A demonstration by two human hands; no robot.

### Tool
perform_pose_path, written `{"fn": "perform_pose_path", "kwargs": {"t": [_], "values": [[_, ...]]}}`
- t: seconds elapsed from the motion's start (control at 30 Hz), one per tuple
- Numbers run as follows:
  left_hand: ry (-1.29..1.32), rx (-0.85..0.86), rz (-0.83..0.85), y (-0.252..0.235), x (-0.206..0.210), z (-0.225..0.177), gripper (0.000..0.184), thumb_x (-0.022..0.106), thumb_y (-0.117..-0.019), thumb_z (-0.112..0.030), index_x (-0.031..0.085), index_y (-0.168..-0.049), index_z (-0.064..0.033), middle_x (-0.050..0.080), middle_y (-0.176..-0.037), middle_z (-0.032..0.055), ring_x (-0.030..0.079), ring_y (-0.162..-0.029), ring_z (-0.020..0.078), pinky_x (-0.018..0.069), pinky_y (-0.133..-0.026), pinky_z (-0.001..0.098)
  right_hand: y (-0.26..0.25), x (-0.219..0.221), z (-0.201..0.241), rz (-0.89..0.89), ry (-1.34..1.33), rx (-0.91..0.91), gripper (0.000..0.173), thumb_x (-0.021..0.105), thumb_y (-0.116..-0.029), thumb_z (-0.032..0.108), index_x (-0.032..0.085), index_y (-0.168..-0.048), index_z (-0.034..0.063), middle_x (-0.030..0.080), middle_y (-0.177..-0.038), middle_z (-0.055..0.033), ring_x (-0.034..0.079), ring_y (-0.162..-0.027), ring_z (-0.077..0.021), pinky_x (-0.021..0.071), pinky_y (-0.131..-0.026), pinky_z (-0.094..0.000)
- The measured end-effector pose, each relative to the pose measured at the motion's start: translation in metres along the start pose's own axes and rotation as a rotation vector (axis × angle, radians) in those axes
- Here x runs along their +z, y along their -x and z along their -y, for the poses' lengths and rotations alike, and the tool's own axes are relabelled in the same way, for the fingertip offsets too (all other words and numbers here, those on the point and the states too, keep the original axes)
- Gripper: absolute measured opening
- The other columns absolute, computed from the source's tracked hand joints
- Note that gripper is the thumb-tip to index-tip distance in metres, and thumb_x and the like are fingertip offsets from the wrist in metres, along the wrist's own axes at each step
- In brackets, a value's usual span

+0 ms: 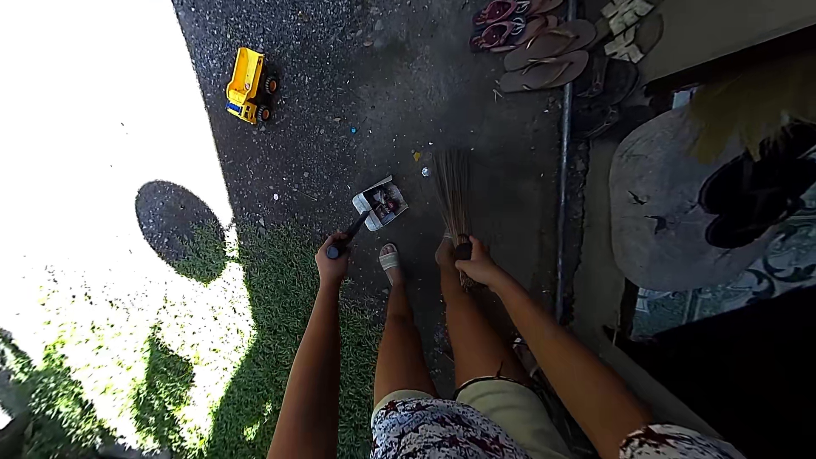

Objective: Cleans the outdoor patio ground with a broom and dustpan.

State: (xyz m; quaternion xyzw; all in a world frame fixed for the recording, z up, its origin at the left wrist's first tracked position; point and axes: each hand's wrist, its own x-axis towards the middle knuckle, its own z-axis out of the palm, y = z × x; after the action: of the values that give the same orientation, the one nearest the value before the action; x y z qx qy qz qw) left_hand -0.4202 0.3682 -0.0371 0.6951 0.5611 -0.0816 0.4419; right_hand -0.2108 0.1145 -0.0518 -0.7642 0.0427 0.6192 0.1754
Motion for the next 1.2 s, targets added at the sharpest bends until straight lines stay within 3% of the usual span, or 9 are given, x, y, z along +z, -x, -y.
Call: {"fn": "perform_pose_path", "kwargs": {"t": [0.1, 0.23, 0.33, 0.47, 0.7, 0.8, 0.93, 1.03, 1.2], "values": [[0.010, -0.004, -0.001, 0.002, 0.001, -0.001, 0.034, 0.070, -0.0871, -0.001, 0.068, -0.120, 0.0048, 0.071, -0.115, 0.0208, 0.067, -0.109, 0.0264, 0.0496, -0.099, 0.0443, 0.017, -0.006, -0.003, 0.130, -0.111, -0.029, 0.087, 0.065, -0.0916, 0.002, 0.013, -0.162, 0.0055, 0.024, -0.162, -0.0273, 0.037, -0.145, -0.0381, 0.0383, -0.114, -0.0503], [0.023, 0.000, -0.003, 0.005, 0.002, 0.003, 0.034, 0.069, -0.0874, 0.001, 0.068, -0.121, 0.0053, 0.071, -0.116, 0.0211, 0.067, -0.110, 0.0257, 0.0499, -0.099, 0.0428, 0.072, -0.048, -0.019, 0.212, -0.369, -0.062, 0.072, 0.052, -0.0940, 0.001, 0.022, -0.159, 0.0100, 0.050, -0.137, -0.0204, 0.064, -0.096, -0.0251, 0.0565, -0.078, -0.0403], [0.028, -0.003, -0.017, 0.009, 0.002, 0.004, 0.033, 0.069, -0.0878, 0.001, 0.069, -0.120, 0.0048, 0.071, -0.116, 0.0207, 0.067, -0.110, 0.0260, 0.0498, -0.100, 0.0435, 0.099, -0.055, -0.023, 0.137, -0.346, -0.111, 0.079, 0.055, -0.0903, -0.002, 0.020, -0.161, 0.0094, 0.043, -0.149, -0.0212, 0.060, -0.115, -0.0266, 0.0547, -0.090, -0.0415], [0.042, 0.000, -0.052, 0.013, 0.005, 0.002, 0.032, 0.069, -0.0870, 0.000, 0.069, -0.119, 0.0044, 0.072, -0.114, 0.0198, 0.068, -0.108, 0.0244, 0.0510, -0.098, 0.0420, 0.059, -0.046, 0.000, -0.033, -0.076, -0.194, 0.087, 0.064, -0.0896, -0.002, 0.014, -0.162, 0.0018, 0.022, -0.162, -0.0300, 0.033, -0.147, -0.0407, 0.0363, -0.115, -0.0502], [0.019, -0.023, 0.001, 0.016, 0.004, 0.005, 0.034, 0.068, -0.0886, 0.000, 0.067, -0.122, 0.0046, 0.071, -0.119, 0.0208, 0.067, -0.113, 0.0269, 0.0493, -0.101, 0.0441, -0.026, -0.012, 0.036, 0.122, 0.372, -0.049, 0.096, 0.073, -0.0917, 0.014, 0.010, -0.163, 0.0039, 0.010, -0.165, -0.0302, 0.039, -0.143, -0.0439, 0.0415, -0.112, -0.0513], [0.011, -0.032, 0.010, 0.015, 0.004, 0.005, 0.034, 0.069, -0.0883, 0.000, 0.067, -0.122, 0.0048, 0.071, -0.118, 0.0217, 0.067, -0.112, 0.0280, 0.0493, -0.101, 0.0448, 0.011, -0.023, 0.008, 0.220, 0.078, -0.110, 0.084, 0.065, -0.0931, 0.001, 0.016, -0.162, 0.0046, 0.023, -0.164, -0.0259, 0.039, -0.144, -0.0378, 0.0385, -0.114, -0.0495], [0.015, -0.037, 0.013, 0.010, 0.002, 0.006, 0.035, 0.069, -0.0884, 0.000, 0.067, -0.123, 0.0036, 0.070, -0.117, 0.0217, 0.067, -0.111, 0.0283, 0.0494, -0.100, 0.0454, 0.077, -0.050, -0.037, 0.280, -0.258, -0.115, 0.077, 0.053, -0.0948, 0.000, 0.019, -0.163, 0.0086, 0.039, -0.152, -0.0248, 0.061, -0.113, -0.0325, 0.0550, -0.089, -0.0470], [0.011, -0.022, 0.021, 0.006, -0.002, 0.008, 0.036, 0.070, -0.0880, 0.000, 0.067, -0.124, 0.0044, 0.070, -0.119, 0.0219, 0.066, -0.113, 0.0281, 0.0487, -0.102, 0.0452, 0.110, -0.050, -0.075, 0.137, -0.307, -0.127, 0.082, 0.057, -0.0900, -0.004, 0.020, -0.162, 0.0076, 0.038, -0.156, -0.0235, 0.057, -0.124, -0.0319, 0.0530, -0.096, -0.0459], [-0.009, 0.026, 0.025, 0.003, -0.009, -0.001, 0.035, 0.069, -0.0867, 0.001, 0.067, -0.121, 0.0046, 0.071, -0.116, 0.0199, 0.067, -0.108, 0.0247, 0.0510, -0.097, 0.0428, 0.125, -0.024, -0.134, -0.195, -0.384, -0.086, 0.086, 0.062, -0.0883, -0.005, 0.019, -0.163, 0.0051, 0.028, -0.163, -0.0257, 0.037, -0.146, -0.0363, 0.0356, -0.116, -0.0505]]}}
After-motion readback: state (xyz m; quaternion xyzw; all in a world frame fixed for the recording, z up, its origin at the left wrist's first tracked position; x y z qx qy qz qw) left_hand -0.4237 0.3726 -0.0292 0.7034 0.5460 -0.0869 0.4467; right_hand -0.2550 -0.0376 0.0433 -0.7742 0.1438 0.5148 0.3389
